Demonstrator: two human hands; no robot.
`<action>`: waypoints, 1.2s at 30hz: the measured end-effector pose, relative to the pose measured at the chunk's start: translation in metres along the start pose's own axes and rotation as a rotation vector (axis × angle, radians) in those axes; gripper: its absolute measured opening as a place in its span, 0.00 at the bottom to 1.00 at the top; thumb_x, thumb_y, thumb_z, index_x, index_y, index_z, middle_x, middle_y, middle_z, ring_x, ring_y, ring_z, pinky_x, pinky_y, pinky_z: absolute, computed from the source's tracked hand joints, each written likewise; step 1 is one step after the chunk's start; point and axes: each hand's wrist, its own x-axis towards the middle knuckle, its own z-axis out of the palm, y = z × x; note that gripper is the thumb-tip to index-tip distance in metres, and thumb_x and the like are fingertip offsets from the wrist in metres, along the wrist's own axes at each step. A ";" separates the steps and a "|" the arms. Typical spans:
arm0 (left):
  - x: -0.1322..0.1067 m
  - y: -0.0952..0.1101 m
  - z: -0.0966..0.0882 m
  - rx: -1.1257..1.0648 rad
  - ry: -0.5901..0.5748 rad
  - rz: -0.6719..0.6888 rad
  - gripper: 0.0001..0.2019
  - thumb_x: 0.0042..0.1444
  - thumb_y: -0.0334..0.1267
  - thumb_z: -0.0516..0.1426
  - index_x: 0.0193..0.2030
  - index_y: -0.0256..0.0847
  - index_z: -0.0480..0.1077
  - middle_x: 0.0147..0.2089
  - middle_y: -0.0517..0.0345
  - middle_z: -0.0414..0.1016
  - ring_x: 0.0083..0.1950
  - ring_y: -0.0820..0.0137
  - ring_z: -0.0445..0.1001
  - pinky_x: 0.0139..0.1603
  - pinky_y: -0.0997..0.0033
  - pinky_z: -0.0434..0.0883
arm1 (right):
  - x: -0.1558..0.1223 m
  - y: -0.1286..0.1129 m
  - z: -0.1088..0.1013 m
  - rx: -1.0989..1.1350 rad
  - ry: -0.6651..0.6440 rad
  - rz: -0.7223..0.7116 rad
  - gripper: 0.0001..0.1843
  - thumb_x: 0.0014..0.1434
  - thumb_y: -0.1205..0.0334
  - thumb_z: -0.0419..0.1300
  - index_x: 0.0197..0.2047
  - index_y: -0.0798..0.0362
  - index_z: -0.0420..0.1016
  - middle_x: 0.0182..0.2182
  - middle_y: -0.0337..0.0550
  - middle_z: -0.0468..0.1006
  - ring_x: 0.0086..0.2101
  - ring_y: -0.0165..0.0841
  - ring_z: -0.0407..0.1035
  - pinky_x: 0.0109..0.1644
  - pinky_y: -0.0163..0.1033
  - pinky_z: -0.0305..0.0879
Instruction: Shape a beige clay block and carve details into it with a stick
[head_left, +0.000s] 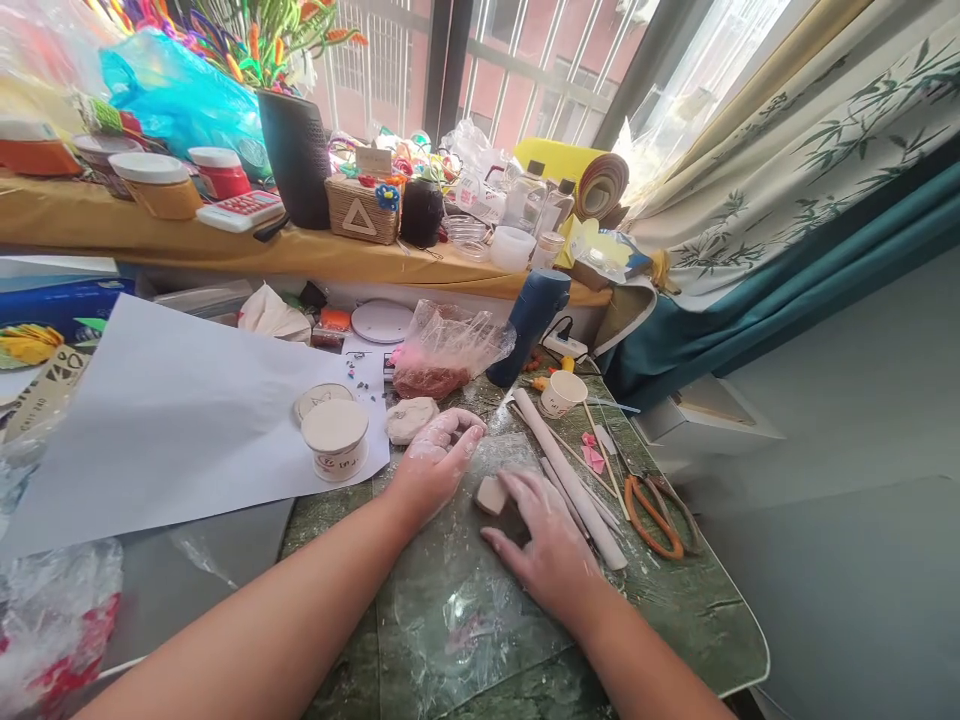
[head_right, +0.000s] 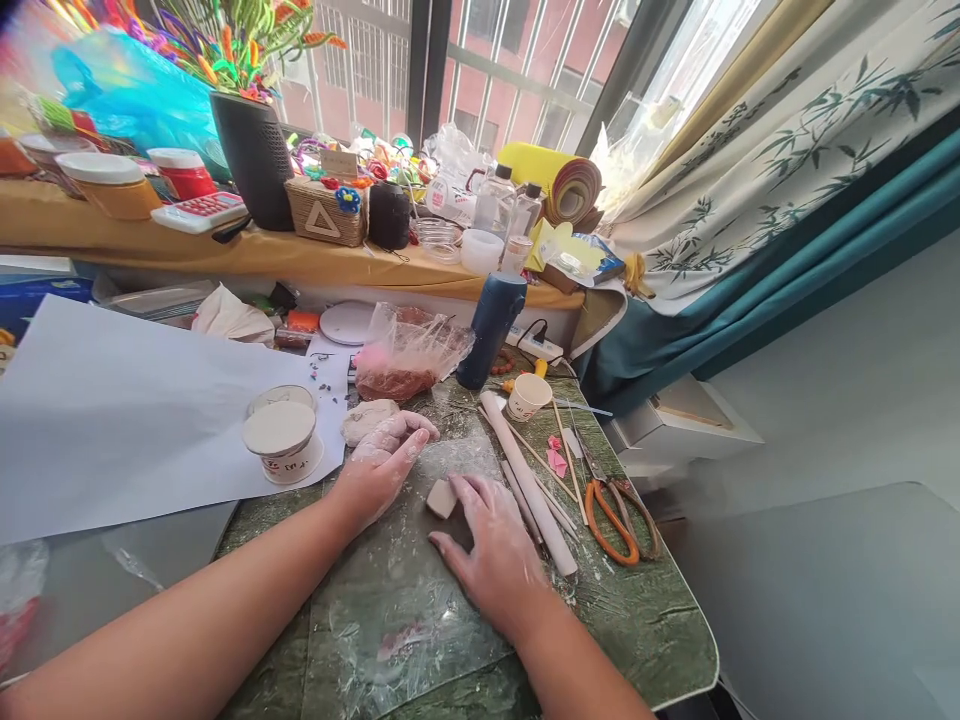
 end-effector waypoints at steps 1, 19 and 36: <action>0.000 0.000 0.000 -0.002 0.000 -0.003 0.10 0.66 0.45 0.54 0.41 0.42 0.73 0.41 0.55 0.77 0.45 0.64 0.74 0.50 0.64 0.70 | -0.005 0.005 0.009 -0.022 -0.006 0.053 0.29 0.63 0.55 0.65 0.65 0.47 0.66 0.56 0.52 0.76 0.55 0.49 0.72 0.59 0.60 0.72; 0.001 -0.001 0.001 -0.003 -0.003 -0.011 0.11 0.66 0.47 0.55 0.41 0.43 0.74 0.40 0.56 0.77 0.45 0.64 0.74 0.50 0.64 0.70 | 0.013 -0.014 -0.012 0.235 0.211 0.095 0.25 0.64 0.58 0.62 0.62 0.46 0.65 0.52 0.49 0.76 0.49 0.43 0.75 0.55 0.53 0.74; -0.001 0.005 -0.003 0.107 -0.150 -0.018 0.10 0.62 0.43 0.59 0.45 0.41 0.74 0.44 0.54 0.78 0.44 0.65 0.74 0.47 0.66 0.71 | -0.002 0.008 0.028 0.041 -0.019 0.012 0.11 0.69 0.62 0.58 0.53 0.47 0.72 0.50 0.48 0.78 0.52 0.44 0.71 0.58 0.52 0.69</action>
